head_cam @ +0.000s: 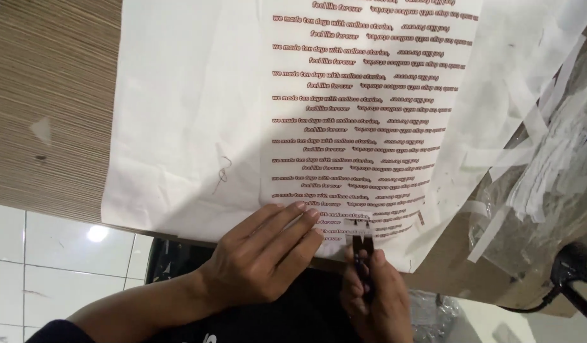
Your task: Using thread snips to precisely cut individual garment labels from a large printed sheet on a workbench.
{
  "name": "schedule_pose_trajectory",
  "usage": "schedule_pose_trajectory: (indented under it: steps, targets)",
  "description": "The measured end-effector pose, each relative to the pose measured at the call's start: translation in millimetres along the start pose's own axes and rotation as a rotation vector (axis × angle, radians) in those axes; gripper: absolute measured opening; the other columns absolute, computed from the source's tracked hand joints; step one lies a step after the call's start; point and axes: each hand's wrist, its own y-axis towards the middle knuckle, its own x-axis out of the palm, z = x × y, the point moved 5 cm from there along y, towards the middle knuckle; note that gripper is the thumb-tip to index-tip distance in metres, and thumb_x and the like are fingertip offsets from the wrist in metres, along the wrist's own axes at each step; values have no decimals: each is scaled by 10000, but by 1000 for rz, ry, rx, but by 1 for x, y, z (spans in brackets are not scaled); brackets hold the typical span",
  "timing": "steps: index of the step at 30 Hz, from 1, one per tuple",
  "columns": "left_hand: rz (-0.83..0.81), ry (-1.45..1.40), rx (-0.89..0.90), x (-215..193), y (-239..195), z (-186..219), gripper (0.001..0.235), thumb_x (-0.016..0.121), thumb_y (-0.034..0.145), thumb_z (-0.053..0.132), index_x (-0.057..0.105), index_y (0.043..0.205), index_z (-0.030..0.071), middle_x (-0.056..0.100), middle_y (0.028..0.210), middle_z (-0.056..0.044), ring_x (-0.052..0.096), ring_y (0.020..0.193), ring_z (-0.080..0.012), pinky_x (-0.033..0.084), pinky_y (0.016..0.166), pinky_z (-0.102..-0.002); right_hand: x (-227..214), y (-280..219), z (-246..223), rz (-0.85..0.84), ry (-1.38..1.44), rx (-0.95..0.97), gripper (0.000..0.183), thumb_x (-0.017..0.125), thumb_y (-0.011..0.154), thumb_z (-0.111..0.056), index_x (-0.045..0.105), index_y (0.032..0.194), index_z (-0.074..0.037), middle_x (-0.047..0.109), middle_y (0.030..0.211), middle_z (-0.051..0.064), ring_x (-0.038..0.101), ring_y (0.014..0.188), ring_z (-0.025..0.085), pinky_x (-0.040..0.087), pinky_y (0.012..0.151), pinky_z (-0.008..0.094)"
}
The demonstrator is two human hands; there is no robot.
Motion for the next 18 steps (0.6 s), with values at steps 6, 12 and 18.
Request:
schedule_pose_trajectory:
  steps: [6, 12, 18]
  targets:
    - [4, 25, 0, 2, -2, 4, 188, 524, 1055, 78, 708, 1039, 43, 763, 1123, -158, 776, 1014, -311, 619, 876, -391, 17, 1, -4, -23, 26, -69, 362, 527, 1072, -363, 571, 890, -53, 346, 632, 25, 211, 448, 105, 174, 395, 252]
    - [27, 49, -14, 3, -2, 8, 180, 546, 1051, 103, 720, 1012, 79, 779, 1104, -126, 780, 998, -287, 622, 858, -374, 14, 5, 1, -4, 35, -164, 373, 528, 1070, -296, 463, 793, -55, 339, 646, 43, 258, 482, 128, 207, 401, 267]
    - [19, 22, -12, 3, -2, 6, 180, 543, 1056, 115, 716, 1021, 87, 775, 1113, -124, 776, 1002, -283, 613, 875, -371, 9, 7, 9, 124, 9, -151, 388, 584, 1042, -258, 450, 742, -51, 334, 608, 36, 289, 504, 139, 246, 437, 294]
